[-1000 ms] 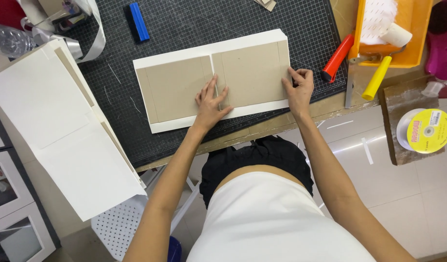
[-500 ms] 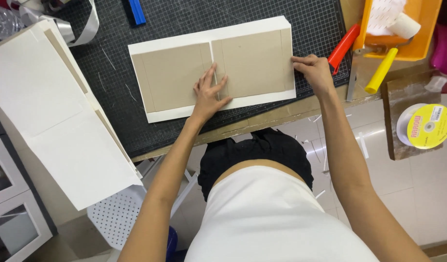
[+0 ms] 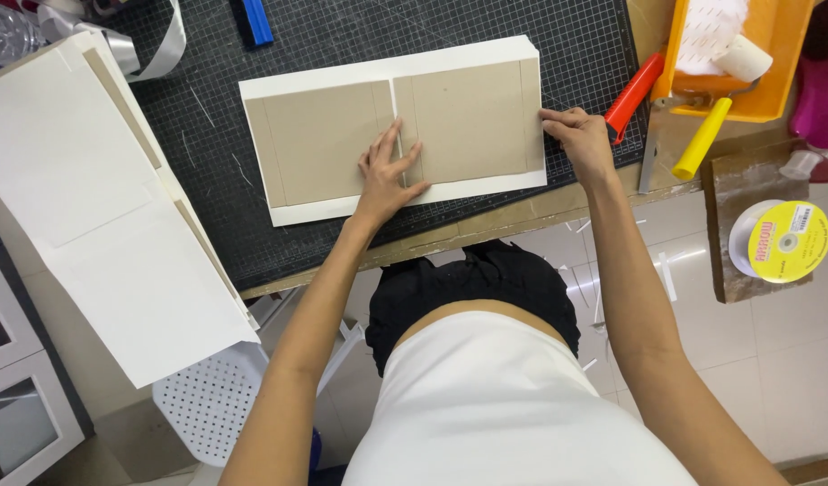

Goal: The person assembles a paper craft by placing beige rectangular pieces into a white frame, cutting a strip with scissors, and applying adhesive with a roller. They then press the pieces into place and smooth the surface.

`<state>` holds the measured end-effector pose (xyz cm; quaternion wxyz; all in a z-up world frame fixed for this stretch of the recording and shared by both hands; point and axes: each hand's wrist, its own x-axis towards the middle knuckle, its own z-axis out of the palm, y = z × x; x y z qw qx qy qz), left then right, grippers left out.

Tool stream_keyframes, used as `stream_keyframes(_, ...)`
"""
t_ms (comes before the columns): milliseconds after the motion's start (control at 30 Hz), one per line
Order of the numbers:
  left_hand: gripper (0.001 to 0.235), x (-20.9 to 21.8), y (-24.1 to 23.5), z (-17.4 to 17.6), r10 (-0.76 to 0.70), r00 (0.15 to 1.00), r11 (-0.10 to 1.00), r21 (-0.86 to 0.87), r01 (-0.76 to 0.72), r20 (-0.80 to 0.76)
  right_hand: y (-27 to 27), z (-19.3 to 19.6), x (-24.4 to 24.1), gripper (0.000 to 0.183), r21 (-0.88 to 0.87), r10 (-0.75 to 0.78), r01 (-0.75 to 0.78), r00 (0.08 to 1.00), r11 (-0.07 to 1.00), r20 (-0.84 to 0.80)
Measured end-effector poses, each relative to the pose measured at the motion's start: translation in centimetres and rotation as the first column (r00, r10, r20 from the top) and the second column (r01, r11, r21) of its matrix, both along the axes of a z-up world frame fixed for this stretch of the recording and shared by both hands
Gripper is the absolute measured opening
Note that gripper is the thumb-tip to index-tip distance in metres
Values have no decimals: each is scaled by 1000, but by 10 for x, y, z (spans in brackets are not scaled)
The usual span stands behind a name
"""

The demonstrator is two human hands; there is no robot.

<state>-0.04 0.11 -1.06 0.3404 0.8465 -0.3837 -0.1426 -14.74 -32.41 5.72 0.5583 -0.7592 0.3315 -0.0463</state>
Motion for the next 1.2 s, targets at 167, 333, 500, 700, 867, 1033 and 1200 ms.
stream_keyframes(167, 67, 0, -3, 0, -1, 1000, 1000, 16, 1, 25, 4, 8, 2, 31, -18, -9, 9, 999, 1000, 32)
stream_keyframes(333, 57, 4, -17, 41, -21, 997, 974, 227, 3, 77, 4, -32, 6, 25, -351, 51, -24, 996, 936, 69)
stream_keyframes(500, 35, 26, -52, 30, 45, 991, 921, 379, -89, 122, -11, 1, -5, 16, -666, 53, -81, 997, 741, -62)
stream_keyframes(700, 40, 27, -112, 76, 209, 978, 821, 545, -170, -11, -47, 94, -67, 48, -814, -547, 147, 805, 562, -232)
stream_keyframes(867, 42, -71, -264, 92, -119, 966, 970, 235, 63, 232, -112, 17, -127, 54, -663, -437, 172, 862, 729, -257)
stream_keyframes(1033, 25, -144, -372, 31, -190, 772, 927, -148, 344, 607, -154, 45, -160, 43, -11, -552, 553, 832, 833, -60)
stream_keyframes(1200, 10, -149, -372, 61, -110, 772, 922, -226, 315, 626, -180, 118, -77, 46, -268, -295, 332, 940, 904, 170)
